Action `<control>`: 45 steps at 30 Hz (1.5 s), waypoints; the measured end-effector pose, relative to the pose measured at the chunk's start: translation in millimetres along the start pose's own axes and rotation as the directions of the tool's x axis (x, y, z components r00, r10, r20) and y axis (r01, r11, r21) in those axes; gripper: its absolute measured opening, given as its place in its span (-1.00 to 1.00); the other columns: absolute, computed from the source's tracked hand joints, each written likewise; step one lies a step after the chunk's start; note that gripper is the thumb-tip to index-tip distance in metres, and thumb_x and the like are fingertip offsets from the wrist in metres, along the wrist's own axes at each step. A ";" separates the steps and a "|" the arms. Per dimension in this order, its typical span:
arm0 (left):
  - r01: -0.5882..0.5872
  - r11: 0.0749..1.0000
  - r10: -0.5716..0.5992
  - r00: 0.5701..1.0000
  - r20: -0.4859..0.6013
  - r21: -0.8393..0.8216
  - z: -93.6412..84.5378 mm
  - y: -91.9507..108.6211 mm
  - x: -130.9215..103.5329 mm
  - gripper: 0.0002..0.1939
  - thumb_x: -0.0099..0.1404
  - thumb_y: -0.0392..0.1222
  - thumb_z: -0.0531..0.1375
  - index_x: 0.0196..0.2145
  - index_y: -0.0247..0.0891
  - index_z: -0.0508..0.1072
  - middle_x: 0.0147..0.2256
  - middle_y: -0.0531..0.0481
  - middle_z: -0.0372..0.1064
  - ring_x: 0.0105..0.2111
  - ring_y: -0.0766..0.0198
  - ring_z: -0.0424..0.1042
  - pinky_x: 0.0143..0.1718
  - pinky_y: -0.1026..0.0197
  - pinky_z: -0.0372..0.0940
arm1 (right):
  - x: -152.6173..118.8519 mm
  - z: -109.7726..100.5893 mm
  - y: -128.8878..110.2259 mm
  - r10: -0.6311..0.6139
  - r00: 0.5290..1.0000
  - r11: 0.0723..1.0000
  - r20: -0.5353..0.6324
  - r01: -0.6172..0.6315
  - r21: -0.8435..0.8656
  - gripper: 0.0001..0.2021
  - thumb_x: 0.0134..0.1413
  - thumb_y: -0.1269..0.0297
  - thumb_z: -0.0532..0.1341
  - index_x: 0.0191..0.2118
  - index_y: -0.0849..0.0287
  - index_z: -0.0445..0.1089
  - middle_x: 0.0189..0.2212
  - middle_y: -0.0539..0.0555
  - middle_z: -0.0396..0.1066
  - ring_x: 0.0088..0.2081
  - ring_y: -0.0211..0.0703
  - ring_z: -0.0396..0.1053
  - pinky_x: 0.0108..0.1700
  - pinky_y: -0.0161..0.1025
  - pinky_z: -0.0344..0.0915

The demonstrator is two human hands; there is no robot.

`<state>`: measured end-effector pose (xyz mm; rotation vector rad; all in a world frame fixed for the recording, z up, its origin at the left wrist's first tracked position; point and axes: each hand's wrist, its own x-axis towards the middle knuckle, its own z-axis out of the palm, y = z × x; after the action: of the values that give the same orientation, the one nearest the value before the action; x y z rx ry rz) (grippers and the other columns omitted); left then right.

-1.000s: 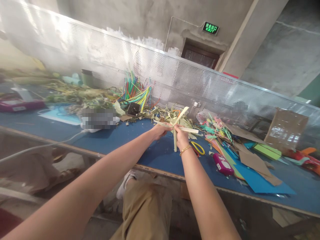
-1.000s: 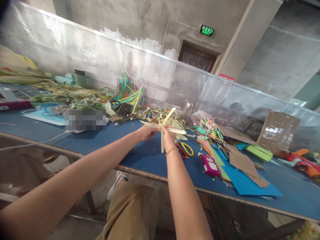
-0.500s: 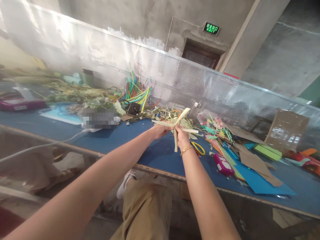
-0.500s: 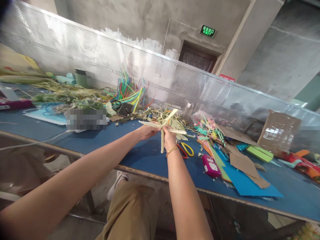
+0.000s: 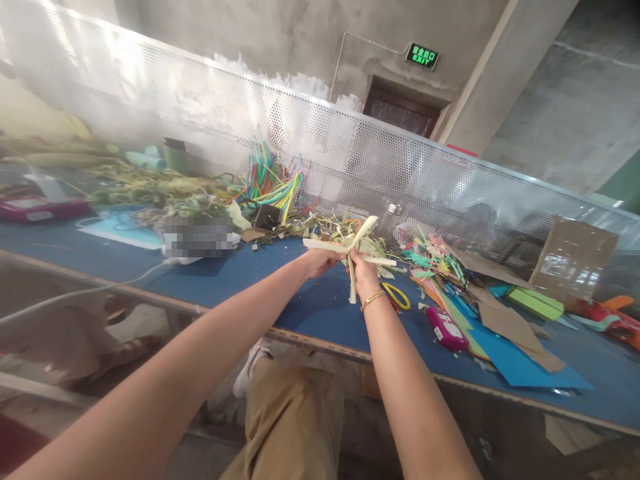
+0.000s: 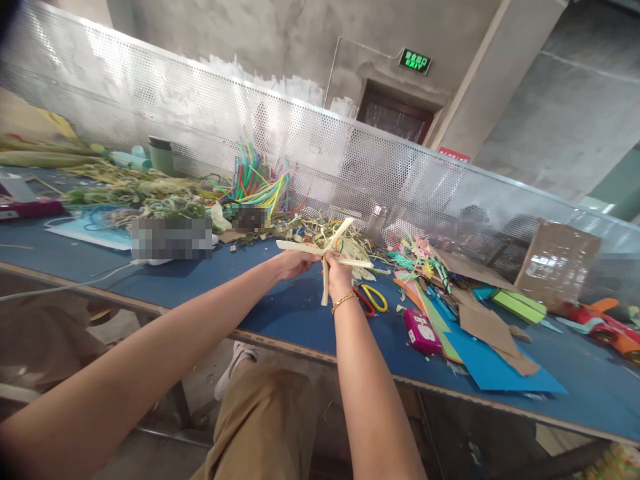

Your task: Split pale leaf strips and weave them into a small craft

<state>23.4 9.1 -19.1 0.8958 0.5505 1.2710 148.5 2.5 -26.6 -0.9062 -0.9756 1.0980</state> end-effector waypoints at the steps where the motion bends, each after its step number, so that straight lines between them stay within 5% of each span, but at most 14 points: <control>1: 0.002 1.000 -0.002 1.000 0.000 -0.004 0.6 0.3 -0.5 -0.72 -0.14 -0.62 0.29 -0.51 -0.35 0.38 -0.55 0.10 0.34 -0.58 0.51 0.31 -0.63 0.48 0.12 | 0.0 0.0 0.0 0.002 1.000 1.000 0.000 -0.002 0.000 -0.80 -0.18 0.23 0.34 -0.45 0.18 0.33 -0.74 -0.14 0.27 -0.73 -0.38 0.14 -0.70 -0.40 0.13; 10: 0.073 0.997 -0.073 0.997 -0.038 0.006 -1.0 -1.0 0.9 -0.88 0.08 -0.43 0.28 -0.46 -0.33 0.39 -0.53 0.06 0.35 -0.56 0.48 0.35 -0.62 0.48 0.16 | 5.0 2.0 4.4 -0.008 1.000 0.985 -0.015 0.010 0.172 -0.79 -0.26 0.29 0.35 -0.43 0.18 0.33 -0.62 -0.10 0.38 -0.59 -0.34 0.31 -0.53 -0.38 0.27; 23: 0.115 0.984 -0.104 0.991 -0.082 0.140 2.8 0.9 -5.7 -0.84 0.20 -0.24 0.24 -0.48 -0.37 0.42 -0.56 0.01 0.33 -0.62 0.50 0.29 -0.70 0.51 0.11 | 2.1 1.2 5.1 -0.064 0.997 0.996 0.048 0.060 0.073 -0.70 -0.27 0.25 0.35 -0.32 0.16 0.33 -0.55 -0.06 0.44 -0.54 -0.25 0.39 -0.49 -0.32 0.33; 33: 0.098 0.984 -0.090 0.994 -0.061 0.150 2.6 -0.1 -4.5 -0.83 0.14 -0.21 0.29 -0.51 -0.37 0.44 -0.60 -0.02 0.35 -0.64 0.45 0.29 -0.68 0.45 0.12 | 0.9 0.8 2.5 -0.031 0.998 0.998 0.063 0.028 0.057 -0.73 -0.28 0.30 0.35 -0.35 0.15 0.32 -0.57 -0.07 0.43 -0.54 -0.28 0.36 -0.56 -0.40 0.22; 45: 0.052 0.980 -0.028 0.992 -0.126 0.192 -1.1 -0.9 -1.3 -0.80 0.02 -0.31 0.36 -0.60 -0.39 0.40 -0.65 0.01 0.28 -0.68 0.51 0.20 -0.70 0.47 0.06 | -2.1 2.1 1.7 -0.060 0.996 0.995 0.071 0.054 0.080 -0.72 -0.29 0.31 0.34 -0.36 0.14 0.29 -0.55 -0.10 0.41 -0.52 -0.28 0.36 -0.46 -0.33 0.32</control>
<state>22.8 8.1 -20.6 0.9676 0.7971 1.2561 145.7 1.1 -27.9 -0.7752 -1.0066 1.1198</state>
